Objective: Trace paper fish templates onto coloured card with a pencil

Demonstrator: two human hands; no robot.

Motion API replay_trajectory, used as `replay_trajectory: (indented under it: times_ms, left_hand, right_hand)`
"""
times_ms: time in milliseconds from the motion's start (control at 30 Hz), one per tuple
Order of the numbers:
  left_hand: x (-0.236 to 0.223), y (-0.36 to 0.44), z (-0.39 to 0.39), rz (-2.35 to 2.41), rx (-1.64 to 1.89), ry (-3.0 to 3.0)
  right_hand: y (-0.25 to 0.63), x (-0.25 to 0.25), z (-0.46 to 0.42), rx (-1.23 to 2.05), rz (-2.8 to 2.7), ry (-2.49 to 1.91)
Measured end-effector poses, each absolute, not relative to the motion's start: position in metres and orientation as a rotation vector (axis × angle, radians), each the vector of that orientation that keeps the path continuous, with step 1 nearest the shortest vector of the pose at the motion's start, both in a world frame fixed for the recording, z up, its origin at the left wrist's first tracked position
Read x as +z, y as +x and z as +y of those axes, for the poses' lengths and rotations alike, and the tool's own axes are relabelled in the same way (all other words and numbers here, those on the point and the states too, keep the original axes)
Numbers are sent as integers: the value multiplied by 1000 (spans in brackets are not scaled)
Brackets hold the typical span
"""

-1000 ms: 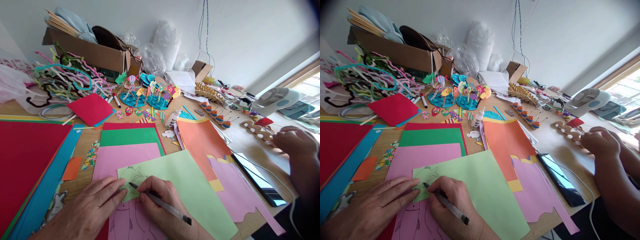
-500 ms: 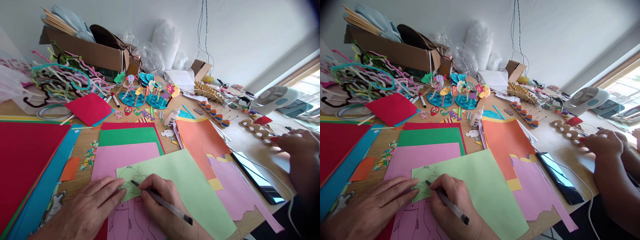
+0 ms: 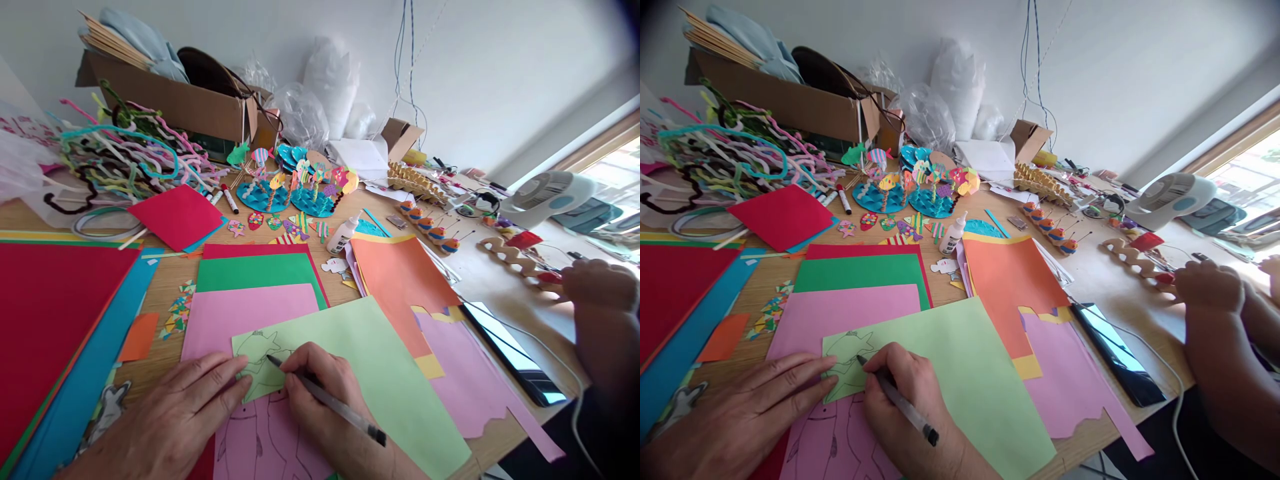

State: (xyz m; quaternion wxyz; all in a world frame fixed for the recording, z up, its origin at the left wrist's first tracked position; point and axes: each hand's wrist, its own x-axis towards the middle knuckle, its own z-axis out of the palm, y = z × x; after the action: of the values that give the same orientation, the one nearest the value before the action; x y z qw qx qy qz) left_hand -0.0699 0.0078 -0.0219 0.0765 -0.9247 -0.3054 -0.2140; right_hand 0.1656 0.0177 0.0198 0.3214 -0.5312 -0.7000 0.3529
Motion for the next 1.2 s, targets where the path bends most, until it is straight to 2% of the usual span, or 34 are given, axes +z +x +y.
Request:
replay_trajectory:
  times_ms: [400, 1200]
  left_hand:
    - [-22, -71, 8, -942, -631, -2825]
    - [-20, -71, 6, -915, -570, -2823]
  right_hand:
    - [167, 20, 15, 1055, -1791, -1313]
    - [165, 23, 15, 972, -1918, -1292]
